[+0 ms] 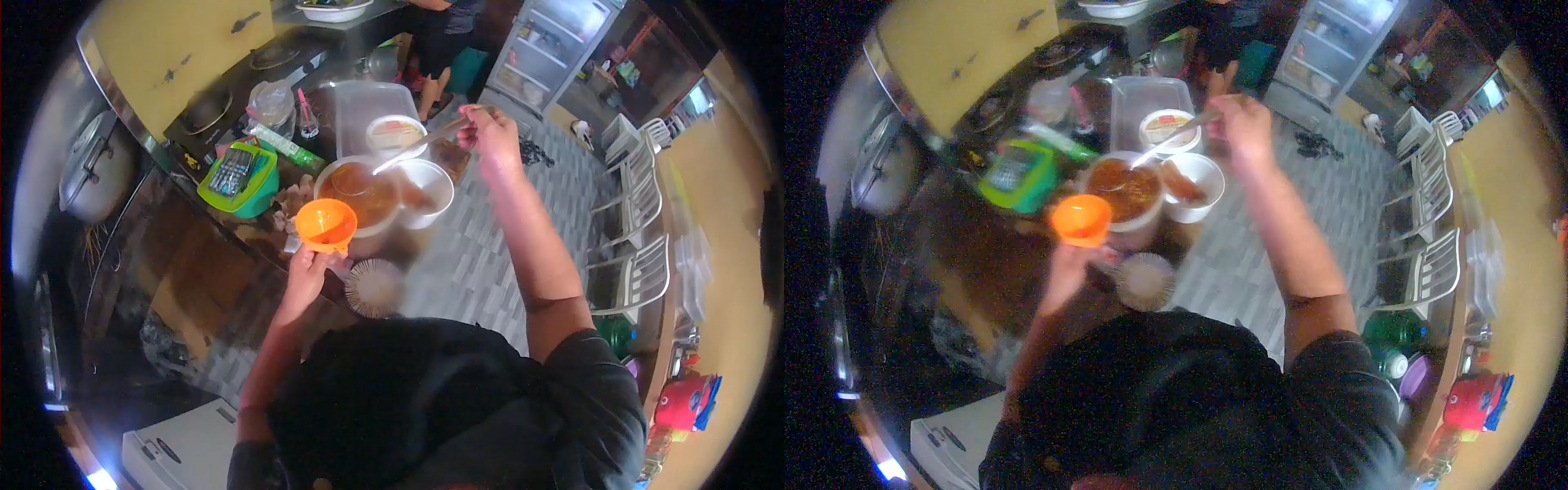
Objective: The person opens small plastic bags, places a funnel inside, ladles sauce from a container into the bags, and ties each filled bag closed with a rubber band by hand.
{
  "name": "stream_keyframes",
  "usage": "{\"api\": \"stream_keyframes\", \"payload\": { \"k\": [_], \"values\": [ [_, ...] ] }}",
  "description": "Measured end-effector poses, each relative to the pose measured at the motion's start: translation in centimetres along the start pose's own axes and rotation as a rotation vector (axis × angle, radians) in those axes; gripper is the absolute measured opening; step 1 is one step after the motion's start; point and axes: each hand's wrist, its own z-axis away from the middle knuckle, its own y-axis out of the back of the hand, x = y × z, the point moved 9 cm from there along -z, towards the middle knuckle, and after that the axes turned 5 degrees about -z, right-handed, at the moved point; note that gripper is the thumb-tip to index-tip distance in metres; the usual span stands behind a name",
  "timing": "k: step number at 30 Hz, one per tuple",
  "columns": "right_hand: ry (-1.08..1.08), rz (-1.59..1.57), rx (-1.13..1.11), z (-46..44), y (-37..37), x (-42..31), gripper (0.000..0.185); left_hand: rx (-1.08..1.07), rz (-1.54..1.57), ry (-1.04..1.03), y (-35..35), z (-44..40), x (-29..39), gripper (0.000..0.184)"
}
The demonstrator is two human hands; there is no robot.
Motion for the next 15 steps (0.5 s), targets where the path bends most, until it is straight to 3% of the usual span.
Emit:
{"api": "stream_keyframes", "payload": {
  "k": [8, 15],
  "values": [
    [0.082, 0.04, -0.111, 1.1, -1.4, -5.2, 0.019, -0.008, 0.134, 0.1, -2.4, -2.0, 0.7, 0.023],
    [0.2, 0.052, -0.186, 4.4, -3.3, -8.1, 0.017, -0.027, 0.129, 0.051, -3.1, -2.7, 2.2, 0.024]
  ]
}}
